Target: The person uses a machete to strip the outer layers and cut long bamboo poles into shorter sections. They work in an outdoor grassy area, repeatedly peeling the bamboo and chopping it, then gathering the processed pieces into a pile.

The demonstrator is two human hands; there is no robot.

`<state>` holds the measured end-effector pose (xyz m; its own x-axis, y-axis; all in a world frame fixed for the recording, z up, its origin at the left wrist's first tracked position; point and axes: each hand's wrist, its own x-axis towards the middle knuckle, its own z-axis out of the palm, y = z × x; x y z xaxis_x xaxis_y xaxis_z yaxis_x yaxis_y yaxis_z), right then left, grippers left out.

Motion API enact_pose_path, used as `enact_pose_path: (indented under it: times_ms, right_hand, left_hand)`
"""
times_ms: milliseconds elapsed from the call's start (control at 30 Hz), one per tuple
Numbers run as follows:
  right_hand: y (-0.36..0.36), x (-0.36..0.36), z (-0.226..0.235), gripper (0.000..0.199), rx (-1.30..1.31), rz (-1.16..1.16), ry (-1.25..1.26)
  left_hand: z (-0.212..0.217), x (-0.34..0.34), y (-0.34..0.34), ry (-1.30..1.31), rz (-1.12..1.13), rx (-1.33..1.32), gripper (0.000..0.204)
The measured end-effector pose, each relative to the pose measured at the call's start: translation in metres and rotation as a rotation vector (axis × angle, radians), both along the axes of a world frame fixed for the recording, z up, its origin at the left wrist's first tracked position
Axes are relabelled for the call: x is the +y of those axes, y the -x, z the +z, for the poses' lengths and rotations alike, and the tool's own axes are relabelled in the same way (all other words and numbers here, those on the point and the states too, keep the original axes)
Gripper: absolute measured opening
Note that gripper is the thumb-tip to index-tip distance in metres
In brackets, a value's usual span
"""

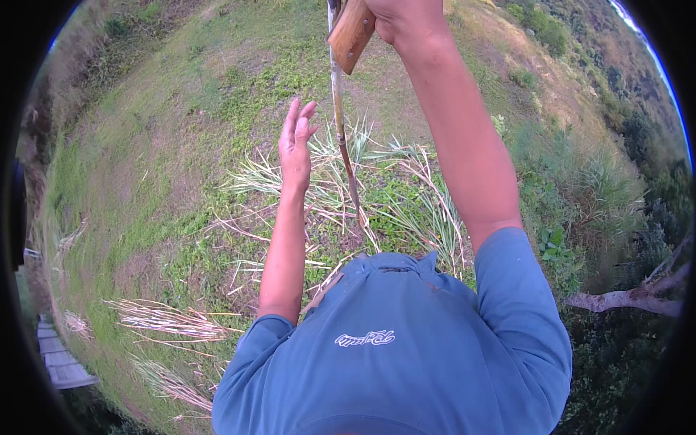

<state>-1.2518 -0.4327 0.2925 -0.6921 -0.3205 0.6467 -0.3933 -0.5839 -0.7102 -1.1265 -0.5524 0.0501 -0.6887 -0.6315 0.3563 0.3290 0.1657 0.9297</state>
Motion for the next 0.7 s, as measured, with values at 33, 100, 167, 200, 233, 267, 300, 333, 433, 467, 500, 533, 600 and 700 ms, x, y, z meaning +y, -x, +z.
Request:
enact_pose_path:
  times_ms: [33,100,167,200,233,267,300,333,433,467,500,533,600,700]
  right_hand:
    - [-0.004,-0.008,0.000,0.024,0.012,0.034,0.004]
    - [-0.019,-0.008,0.007,0.028,-0.056,-0.074,-0.037]
    - [-0.030,-0.024,-0.011,0.029,-0.087,-0.071,-0.100]
    - [-0.028,-0.024,-0.020,0.030,-0.059,-0.091,-0.155]
    - [-0.025,-0.020,-0.047,0.028,-0.031,-0.079,-0.147]
    - [-0.020,-0.017,-0.077,0.027,0.004,-0.076,-0.141]
    - [-0.026,-0.007,-0.108,0.028,-0.050,-0.137,-0.313]
    - [-0.030,0.005,-0.140,0.028,-0.058,-0.139,-0.436]
    - [-0.058,0.033,-0.243,0.037,-0.054,-0.099,-0.776]
    - [-0.072,0.040,-0.261,0.040,-0.088,-0.051,-0.874]
    - [-0.087,0.047,-0.274,0.044,-0.119,0.002,-0.969]
    - [-0.096,0.053,-0.295,0.051,-0.103,0.099,-1.036]
    - [-0.117,0.060,-0.336,0.058,0.002,0.245,-1.014]
    - [-0.138,0.077,-0.358,0.065,0.249,0.365,-1.039]
  left_hand:
    - [0.027,0.005,0.003,0.100,-0.078,0.099,0.054]
    - [0.063,0.014,0.025,0.177,-0.225,0.197,0.042]
    - [0.063,-0.018,0.012,0.195,-0.190,0.137,0.036]
    - [0.057,-0.027,0.009,0.194,-0.056,0.207,0.034]
    - [0.053,-0.038,0.001,0.203,0.079,0.276,0.033]
    - [0.050,-0.048,-0.001,0.210,0.206,0.353,0.032]
    - [0.053,-0.053,-0.010,0.153,0.278,0.368,0.032]
    - [0.061,-0.051,-0.022,0.092,0.346,0.381,0.031]
    - [0.064,-0.062,-0.059,0.044,0.548,0.403,0.029]
    - [0.061,-0.066,-0.061,0.047,0.596,0.411,0.028]
    - [0.064,-0.059,-0.065,0.023,0.661,0.406,0.026]
    - [0.067,-0.054,-0.068,0.018,0.729,0.408,0.026]
    - [0.067,-0.038,-0.079,0.006,0.893,0.385,0.026]
    - [0.063,-0.019,-0.096,0.031,1.069,0.400,0.029]
